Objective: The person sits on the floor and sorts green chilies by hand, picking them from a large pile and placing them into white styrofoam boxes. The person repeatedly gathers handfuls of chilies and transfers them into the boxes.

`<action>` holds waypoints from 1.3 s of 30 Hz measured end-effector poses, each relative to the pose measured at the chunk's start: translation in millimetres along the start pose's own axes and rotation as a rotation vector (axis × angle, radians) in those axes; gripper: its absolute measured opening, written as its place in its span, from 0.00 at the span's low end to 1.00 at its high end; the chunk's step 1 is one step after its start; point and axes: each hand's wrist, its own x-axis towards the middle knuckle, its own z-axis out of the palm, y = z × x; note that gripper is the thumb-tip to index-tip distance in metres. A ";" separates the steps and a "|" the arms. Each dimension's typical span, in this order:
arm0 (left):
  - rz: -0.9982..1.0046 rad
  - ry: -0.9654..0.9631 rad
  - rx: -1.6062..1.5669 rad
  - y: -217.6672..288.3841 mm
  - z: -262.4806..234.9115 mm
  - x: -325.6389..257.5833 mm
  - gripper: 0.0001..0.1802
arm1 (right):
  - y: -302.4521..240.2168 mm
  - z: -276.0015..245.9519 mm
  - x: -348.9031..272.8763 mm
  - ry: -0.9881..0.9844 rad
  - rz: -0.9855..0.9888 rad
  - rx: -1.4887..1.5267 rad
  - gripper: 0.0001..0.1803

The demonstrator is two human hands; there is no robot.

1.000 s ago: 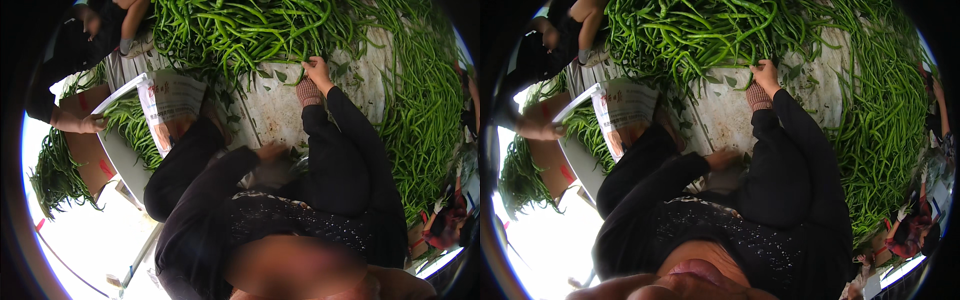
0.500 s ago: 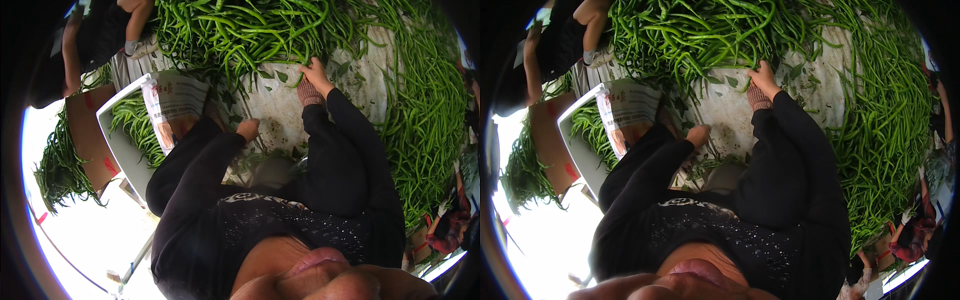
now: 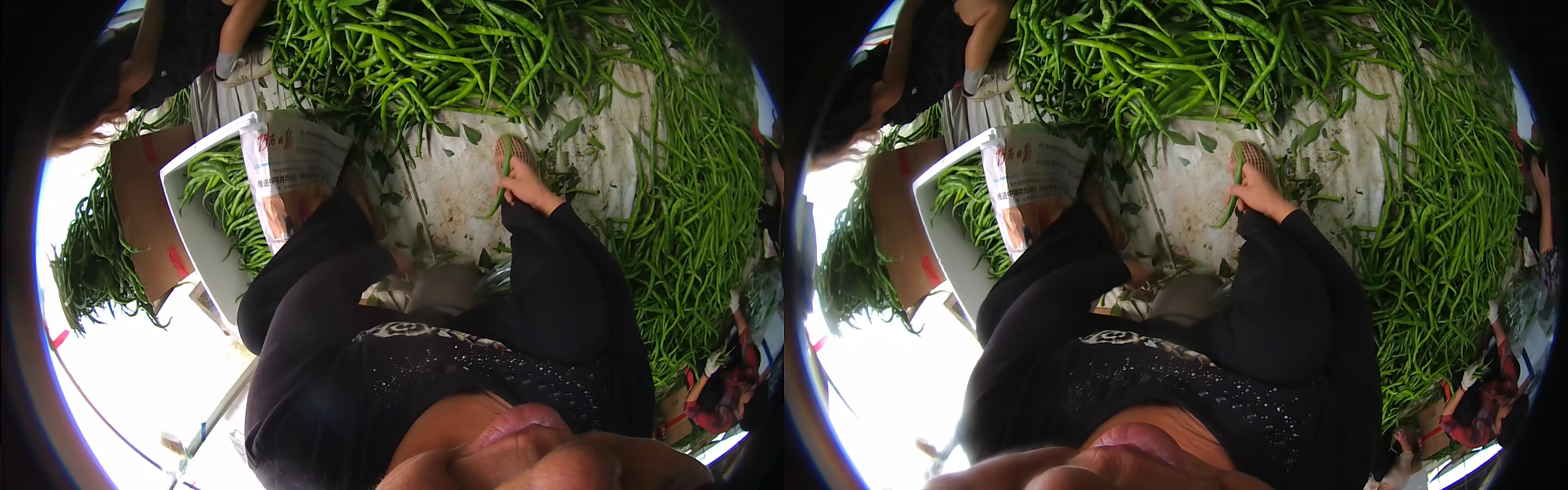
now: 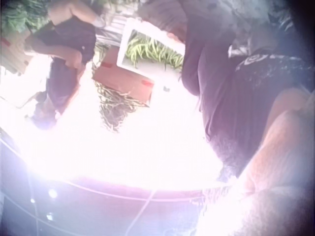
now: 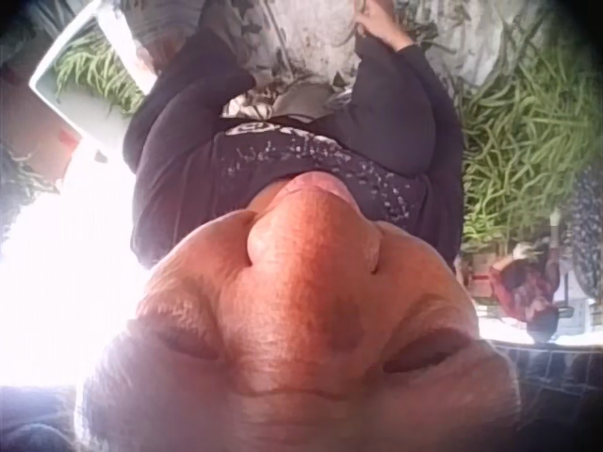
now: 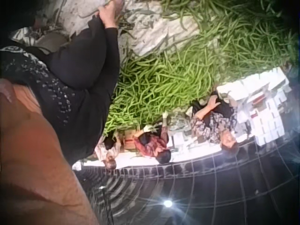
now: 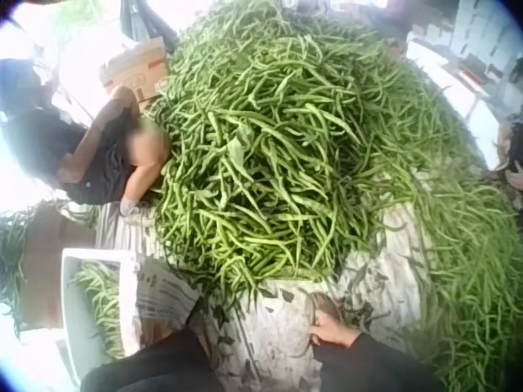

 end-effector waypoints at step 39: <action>0.200 1.078 -1.150 52.0 -277.3 -48.7 0.13 | -176.4 -109.5 103.3 0.913 -0.586 -1.137 0.16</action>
